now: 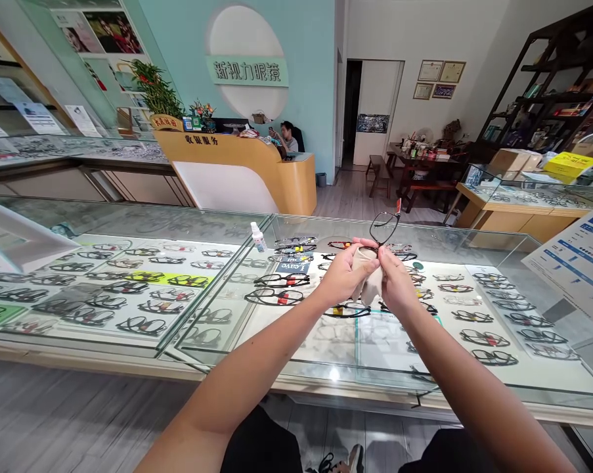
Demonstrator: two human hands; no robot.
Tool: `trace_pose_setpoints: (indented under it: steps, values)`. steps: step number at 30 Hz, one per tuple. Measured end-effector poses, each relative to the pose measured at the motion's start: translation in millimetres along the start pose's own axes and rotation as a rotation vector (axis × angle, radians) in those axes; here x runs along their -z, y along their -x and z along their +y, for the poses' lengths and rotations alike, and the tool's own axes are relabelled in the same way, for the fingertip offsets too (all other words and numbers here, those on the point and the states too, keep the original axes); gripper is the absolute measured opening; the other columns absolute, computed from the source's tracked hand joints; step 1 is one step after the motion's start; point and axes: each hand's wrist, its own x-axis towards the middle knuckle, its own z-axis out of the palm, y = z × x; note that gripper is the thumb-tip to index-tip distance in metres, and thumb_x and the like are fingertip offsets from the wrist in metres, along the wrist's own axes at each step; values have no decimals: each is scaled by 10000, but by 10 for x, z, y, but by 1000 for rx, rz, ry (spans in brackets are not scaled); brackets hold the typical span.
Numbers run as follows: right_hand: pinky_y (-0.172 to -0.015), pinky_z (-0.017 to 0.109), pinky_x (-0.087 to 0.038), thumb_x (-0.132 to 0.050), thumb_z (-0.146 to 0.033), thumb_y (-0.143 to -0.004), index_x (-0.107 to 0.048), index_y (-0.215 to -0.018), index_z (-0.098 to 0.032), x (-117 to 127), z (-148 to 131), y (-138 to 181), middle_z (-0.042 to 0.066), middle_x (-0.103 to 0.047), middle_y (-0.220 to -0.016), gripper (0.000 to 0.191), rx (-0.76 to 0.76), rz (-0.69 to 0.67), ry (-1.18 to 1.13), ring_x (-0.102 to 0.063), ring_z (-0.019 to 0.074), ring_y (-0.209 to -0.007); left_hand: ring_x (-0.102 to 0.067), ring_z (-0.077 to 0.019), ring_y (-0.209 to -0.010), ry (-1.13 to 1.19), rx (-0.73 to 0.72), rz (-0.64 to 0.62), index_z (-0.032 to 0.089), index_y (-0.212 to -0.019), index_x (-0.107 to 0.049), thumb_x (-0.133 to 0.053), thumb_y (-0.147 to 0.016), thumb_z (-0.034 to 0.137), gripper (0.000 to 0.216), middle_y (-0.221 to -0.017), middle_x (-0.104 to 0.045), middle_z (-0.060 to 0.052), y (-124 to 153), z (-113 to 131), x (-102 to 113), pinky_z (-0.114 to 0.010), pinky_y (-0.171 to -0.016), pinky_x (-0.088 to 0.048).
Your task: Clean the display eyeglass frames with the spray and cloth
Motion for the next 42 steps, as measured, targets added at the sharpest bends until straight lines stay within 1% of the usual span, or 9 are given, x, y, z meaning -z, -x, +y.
trace_pose_setpoints:
  steps: [5, 10, 16, 21, 26, 33, 36, 39, 42]
  values:
    - [-1096, 447, -558, -639, -657, -994, -780, -1322, -309, 3, 17, 42, 57, -789, -1345, 499, 40, -23, 109, -688, 316, -1314, -573, -133, -741, -3, -73, 62, 148, -1122, -678, -785, -896, 622, 536, -865, -652, -21, 7, 19, -34, -247, -718, -468]
    - [-1179, 470, -497, -663, -635, -989, -834, -1232, -303, 7, -7, 48, 65, -783, -1354, 445, 87, -65, 119, -655, 326, -1362, -512, -124, -705, -72, -128, 154, 144, -979, -704, -701, -927, 701, 559, -771, -593, 0, 3, 51, -33, -247, -695, -445]
    - [-1268, 503, -400, -698, -585, -982, -860, -1169, -302, 96, -83, -3, 47, -779, -1360, 376, 92, -19, 144, -612, 323, -1409, -570, -141, -715, -66, 1, -26, 142, -989, -717, -661, -908, 776, 641, -814, -653, -34, -43, 67, 85, -250, -687, -474]
    - [-1199, 505, -468, -698, -625, -971, -849, -1172, -312, 181, -93, -34, 40, -800, -1288, 402, 62, 34, 171, -629, 313, -1360, -591, -143, -707, 46, 119, -115, 143, -1164, -716, -710, -900, 737, 650, -887, -668, -52, -48, 64, 158, -248, -639, -465]
    - [-1126, 473, -523, -680, -637, -977, -834, -1200, -306, 175, -75, -29, 46, -794, -1287, 428, 33, 60, 128, -671, 302, -1287, -594, -140, -732, 46, 124, -177, 142, -1244, -694, -868, -801, 644, 691, -902, -665, -35, -41, 63, 170, -245, -669, -449]
    - [-1276, 468, -393, -653, -626, -1002, -845, -1190, -331, 59, 11, 23, 25, -718, -1456, 400, 134, -20, 188, -554, 298, -1466, -632, -174, -852, 112, -33, 25, 154, -1048, -708, -886, -779, 642, 585, -917, -686, -49, -39, 26, 1, -270, -790, -487]
    - [-1289, 471, -373, -643, -603, -1018, -856, -1173, -328, 46, 19, 24, 41, -737, -1420, 380, 187, -46, 219, -544, 295, -1472, -589, -153, -747, 75, -59, 83, 152, -1003, -705, -790, -852, 702, 577, -785, -633, -16, -29, 5, -40, -277, -752, -487]
    - [-1266, 486, -390, -656, -567, -1025, -868, -1143, -319, 64, -21, 18, 63, -766, -1338, 347, 254, -38, 273, -568, 299, -1434, -557, -141, -692, -1, -55, 93, 141, -980, -708, -668, -918, 760, 624, -758, -625, -15, -31, -8, -20, -276, -709, -476]
    - [-1256, 491, -390, -668, -577, -1015, -870, -1136, -317, 101, -88, 17, 68, -763, -1312, 351, 274, 16, 311, -592, 304, -1397, -611, -163, -765, -81, -54, 40, 141, -991, -722, -608, -943, 781, 652, -833, -679, -43, -60, -19, 40, -283, -757, -494]
